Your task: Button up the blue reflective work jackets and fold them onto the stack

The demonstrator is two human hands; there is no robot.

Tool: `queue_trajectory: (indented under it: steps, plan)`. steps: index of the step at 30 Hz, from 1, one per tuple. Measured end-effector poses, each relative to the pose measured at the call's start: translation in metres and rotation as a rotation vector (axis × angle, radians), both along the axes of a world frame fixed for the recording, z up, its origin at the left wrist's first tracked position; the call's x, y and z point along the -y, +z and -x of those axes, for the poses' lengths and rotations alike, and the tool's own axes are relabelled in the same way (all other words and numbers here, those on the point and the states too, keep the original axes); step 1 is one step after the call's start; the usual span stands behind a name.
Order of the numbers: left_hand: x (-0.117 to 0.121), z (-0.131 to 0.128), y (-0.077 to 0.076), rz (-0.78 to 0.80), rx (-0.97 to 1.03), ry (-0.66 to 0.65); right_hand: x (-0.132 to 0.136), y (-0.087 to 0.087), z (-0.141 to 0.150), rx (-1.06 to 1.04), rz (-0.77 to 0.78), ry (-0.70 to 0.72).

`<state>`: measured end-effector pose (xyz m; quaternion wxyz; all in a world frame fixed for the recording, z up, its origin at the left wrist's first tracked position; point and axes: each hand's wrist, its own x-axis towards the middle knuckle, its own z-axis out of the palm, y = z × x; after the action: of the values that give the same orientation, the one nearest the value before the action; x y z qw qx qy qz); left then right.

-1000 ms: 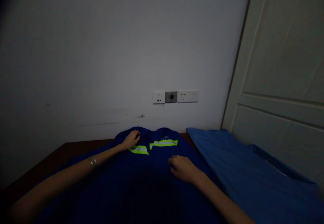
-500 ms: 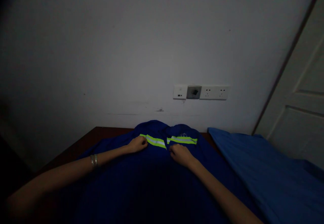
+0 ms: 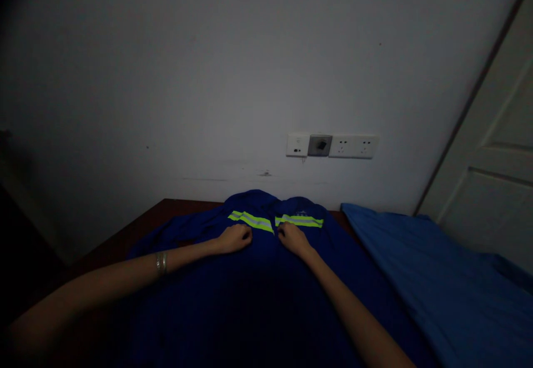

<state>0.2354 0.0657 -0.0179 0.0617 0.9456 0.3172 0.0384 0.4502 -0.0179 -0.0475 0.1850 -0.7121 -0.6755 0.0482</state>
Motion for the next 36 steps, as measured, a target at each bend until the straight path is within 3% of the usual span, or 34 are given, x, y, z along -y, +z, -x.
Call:
queue_trajectory:
  steps: [8,15,24,36]
  plan:
    - [-0.023,-0.053,-0.008,0.035,0.173,0.283,0.019,-0.026,-0.002,-0.020,-0.178,0.046]
    - [-0.032,-0.070,-0.019,-0.039,0.212,0.415,0.021,-0.034,-0.004,-0.023,-0.182,0.047]
    - [-0.029,-0.069,-0.033,-0.136,0.214,0.377,0.026,-0.024,0.001,-0.002,-0.158,0.038]
    - [-0.035,-0.066,-0.039,-0.090,0.224,0.346,0.021,-0.027,-0.001,-0.015,-0.128,0.020]
